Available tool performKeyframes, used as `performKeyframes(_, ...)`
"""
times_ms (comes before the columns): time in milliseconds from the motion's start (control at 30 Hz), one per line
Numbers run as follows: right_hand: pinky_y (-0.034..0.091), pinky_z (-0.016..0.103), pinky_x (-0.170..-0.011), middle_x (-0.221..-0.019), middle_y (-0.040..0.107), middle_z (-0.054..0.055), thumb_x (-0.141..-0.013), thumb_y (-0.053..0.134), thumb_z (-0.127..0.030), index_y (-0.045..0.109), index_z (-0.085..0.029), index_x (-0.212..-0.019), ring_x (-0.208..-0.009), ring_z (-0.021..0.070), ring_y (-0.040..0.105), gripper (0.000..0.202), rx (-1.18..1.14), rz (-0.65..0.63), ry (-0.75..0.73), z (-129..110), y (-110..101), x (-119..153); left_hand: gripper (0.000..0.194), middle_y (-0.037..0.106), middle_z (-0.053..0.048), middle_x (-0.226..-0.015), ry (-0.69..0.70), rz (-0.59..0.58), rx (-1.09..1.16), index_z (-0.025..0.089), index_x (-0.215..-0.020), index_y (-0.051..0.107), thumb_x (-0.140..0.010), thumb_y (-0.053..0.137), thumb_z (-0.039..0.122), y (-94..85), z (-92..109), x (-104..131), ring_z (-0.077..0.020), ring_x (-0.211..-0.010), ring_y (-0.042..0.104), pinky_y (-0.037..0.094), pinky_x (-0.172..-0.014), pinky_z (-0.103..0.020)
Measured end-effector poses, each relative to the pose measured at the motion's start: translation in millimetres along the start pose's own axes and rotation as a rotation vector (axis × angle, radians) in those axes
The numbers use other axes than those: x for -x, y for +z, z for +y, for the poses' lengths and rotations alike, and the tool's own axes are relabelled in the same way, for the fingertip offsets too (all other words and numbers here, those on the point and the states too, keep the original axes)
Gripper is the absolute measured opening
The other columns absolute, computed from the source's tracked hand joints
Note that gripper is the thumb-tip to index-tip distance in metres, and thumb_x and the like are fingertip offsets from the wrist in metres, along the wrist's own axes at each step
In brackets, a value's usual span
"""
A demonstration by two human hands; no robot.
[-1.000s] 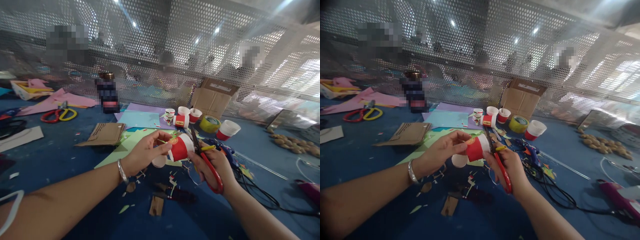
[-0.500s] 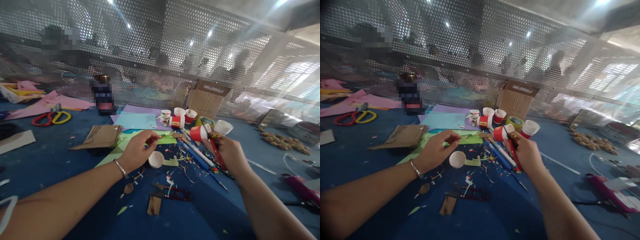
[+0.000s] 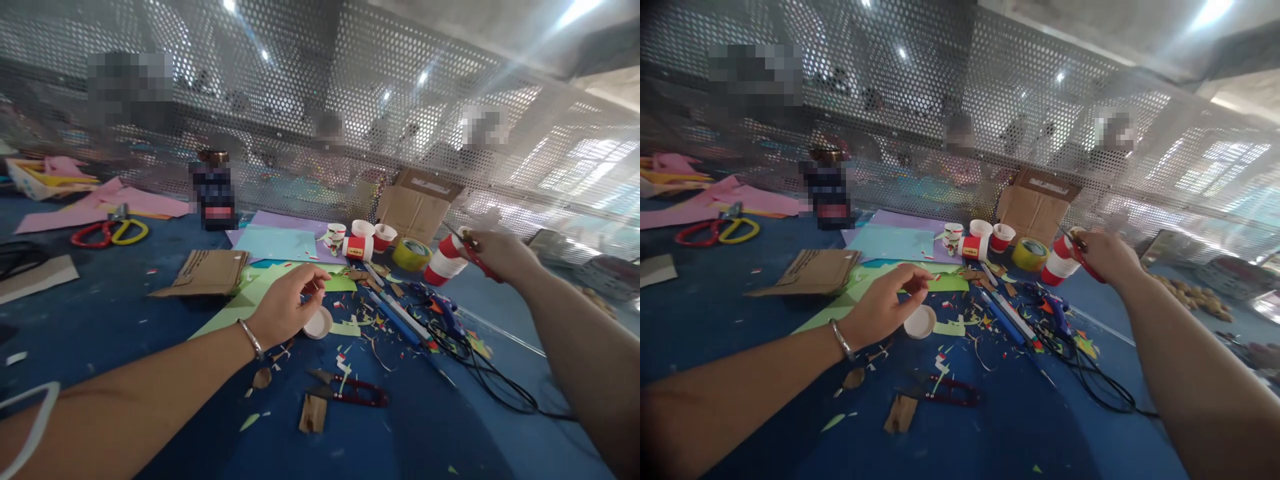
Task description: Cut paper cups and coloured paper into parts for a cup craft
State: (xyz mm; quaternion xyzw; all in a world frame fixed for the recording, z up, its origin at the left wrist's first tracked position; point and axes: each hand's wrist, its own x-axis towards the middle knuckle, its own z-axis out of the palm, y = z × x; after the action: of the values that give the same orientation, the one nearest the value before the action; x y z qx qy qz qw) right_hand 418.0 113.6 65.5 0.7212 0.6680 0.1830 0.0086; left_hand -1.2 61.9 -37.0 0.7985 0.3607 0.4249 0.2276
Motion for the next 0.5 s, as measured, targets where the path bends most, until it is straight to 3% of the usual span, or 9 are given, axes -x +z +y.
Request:
performKeyframes(200,0.037,0.032,-0.065,-0.092,0.074,0.02,-0.096,0.057,-0.033,0.071,-0.011,-0.105,-0.075,0.0214,0.067,0.027,-0.032,-0.058,0.016,8.4,5.9,-7.5,0.023,0.064,-0.005,-0.096,-0.047,-0.046,0.03,0.018,-0.11,0.058,-0.088,0.054,0.015,0.2,1.5,0.2,-0.0152,-0.081,0.062,0.054,-0.079,-0.034)
performKeyframes(367,0.035,0.03,-0.061,-0.082,0.075,0.016,-0.086,0.071,-0.022,0.075,-0.009,-0.091,-0.057,0.0143,0.061,0.014,-0.134,-0.106,0.008,4.9,-0.4,-12.6,0.026,0.065,-0.005,-0.097,-0.051,-0.06,0.034,0.019,-0.112,0.057,-0.087,0.054,0.015,0.4,1.7,-0.5,-0.0153,-0.081,0.062,0.054,-0.08,-0.035)
performKeyframes(433,0.033,0.029,-0.057,-0.07,0.073,0.012,-0.081,0.076,-0.021,0.075,-0.01,-0.082,-0.048,0.0115,0.055,0.012,-0.174,-0.086,0.027,1.5,-3.7,-12.9,0.027,0.065,-0.005,-0.097,-0.053,-0.065,0.032,0.019,-0.113,0.057,-0.087,0.054,0.015,0.8,2.1,-0.3,-0.0153,-0.081,0.062,0.054,-0.08,-0.035)
performKeyframes(500,0.031,0.028,-0.055,-0.061,0.07,0.009,-0.078,0.079,-0.024,0.075,-0.011,-0.073,-0.046,0.011,0.053,0.015,-0.212,0.034,0.082,-3.2,-8.0,-11.3,0.027,0.065,-0.005,-0.097,-0.056,-0.066,0.035,0.019,-0.115,0.056,-0.088,0.054,0.016,1.1,2.4,0.2,-0.0152,-0.082,0.063,0.054,-0.08,-0.034)
